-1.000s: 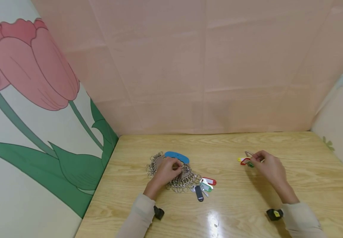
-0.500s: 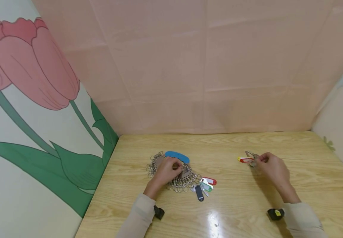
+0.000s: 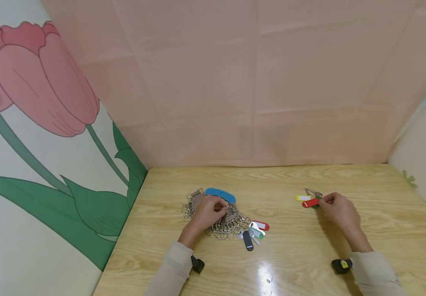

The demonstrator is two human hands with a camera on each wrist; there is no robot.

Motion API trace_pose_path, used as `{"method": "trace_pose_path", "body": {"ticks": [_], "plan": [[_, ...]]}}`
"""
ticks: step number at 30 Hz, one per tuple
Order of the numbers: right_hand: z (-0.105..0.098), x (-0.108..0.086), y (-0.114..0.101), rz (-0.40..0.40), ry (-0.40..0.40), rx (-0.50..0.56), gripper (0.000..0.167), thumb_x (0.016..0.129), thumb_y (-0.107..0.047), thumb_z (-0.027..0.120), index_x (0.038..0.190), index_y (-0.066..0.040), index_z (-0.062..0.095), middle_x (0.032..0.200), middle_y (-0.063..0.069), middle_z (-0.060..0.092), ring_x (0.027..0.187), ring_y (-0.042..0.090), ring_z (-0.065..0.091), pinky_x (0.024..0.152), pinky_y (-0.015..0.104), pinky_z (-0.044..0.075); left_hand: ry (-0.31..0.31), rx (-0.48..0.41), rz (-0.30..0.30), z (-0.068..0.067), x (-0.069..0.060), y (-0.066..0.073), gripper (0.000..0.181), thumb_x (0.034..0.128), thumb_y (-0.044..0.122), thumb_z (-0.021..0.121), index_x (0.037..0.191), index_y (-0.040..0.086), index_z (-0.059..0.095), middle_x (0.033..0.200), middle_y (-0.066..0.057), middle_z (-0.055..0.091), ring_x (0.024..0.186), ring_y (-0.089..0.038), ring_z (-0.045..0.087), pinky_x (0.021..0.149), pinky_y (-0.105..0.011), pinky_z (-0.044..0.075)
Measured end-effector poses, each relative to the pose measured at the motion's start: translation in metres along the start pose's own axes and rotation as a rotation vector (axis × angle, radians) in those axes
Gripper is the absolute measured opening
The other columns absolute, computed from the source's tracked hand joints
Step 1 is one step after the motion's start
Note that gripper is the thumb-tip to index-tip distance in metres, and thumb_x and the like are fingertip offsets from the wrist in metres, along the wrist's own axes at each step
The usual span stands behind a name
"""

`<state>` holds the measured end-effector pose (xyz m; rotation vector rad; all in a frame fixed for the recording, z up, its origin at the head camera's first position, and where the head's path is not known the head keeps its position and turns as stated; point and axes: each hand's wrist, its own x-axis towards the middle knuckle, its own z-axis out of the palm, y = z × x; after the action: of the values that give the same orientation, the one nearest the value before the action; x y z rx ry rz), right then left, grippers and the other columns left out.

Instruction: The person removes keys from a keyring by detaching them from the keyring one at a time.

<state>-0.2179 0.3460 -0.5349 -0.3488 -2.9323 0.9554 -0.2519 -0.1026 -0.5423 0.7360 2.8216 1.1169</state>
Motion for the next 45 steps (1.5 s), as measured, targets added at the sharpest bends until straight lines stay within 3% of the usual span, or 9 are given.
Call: {"method": "trace_pose_path", "body": {"ticks": [11,24,37,45], "plan": [[-0.002,0.002,0.005,0.011,-0.032,-0.010,0.037,0.102,-0.031,0.059,0.110,0.004,0.066,0.094,0.021,0.070,0.077,0.027,0.060,0.057,0.034,0.041,-0.022,0.002,0.025,-0.001,0.001,-0.001,0.011,0.1025,0.012,0.071,0.109,0.010,0.079,0.108,-0.002,0.077,0.103,-0.017,0.069,0.088,-0.026,0.059],[0.000,0.001,0.005,-0.001,-0.025,-0.003,0.035,0.101,-0.029,0.057,0.112,0.003,0.063,0.093,0.018,0.069,0.073,0.025,0.058,0.056,0.033,0.041,-0.037,-0.027,0.002,-0.001,-0.001,-0.002,0.011,0.1037,0.014,0.070,0.110,0.011,0.078,0.113,-0.002,0.074,0.112,-0.019,0.060,0.090,-0.027,0.058],[0.001,-0.006,-0.025,-0.089,-0.002,0.022,0.033,0.102,-0.026,0.058,0.112,0.005,0.064,0.095,0.019,0.069,0.075,0.024,0.059,0.058,0.033,0.043,-0.014,0.025,0.015,-0.004,-0.003,0.002,0.012,0.1023,0.014,0.072,0.110,0.010,0.080,0.111,-0.002,0.076,0.107,-0.019,0.064,0.092,-0.031,0.057],[0.007,-0.010,-0.044,-0.157,0.009,0.022,0.028,0.101,-0.023,0.060,0.109,0.003,0.067,0.091,0.016,0.072,0.073,0.021,0.061,0.058,0.033,0.044,-0.004,-0.020,-0.023,-0.006,-0.004,0.004,0.013,0.1019,0.017,0.073,0.112,0.012,0.079,0.108,0.000,0.071,0.101,-0.015,0.064,0.081,-0.024,0.057]]}}
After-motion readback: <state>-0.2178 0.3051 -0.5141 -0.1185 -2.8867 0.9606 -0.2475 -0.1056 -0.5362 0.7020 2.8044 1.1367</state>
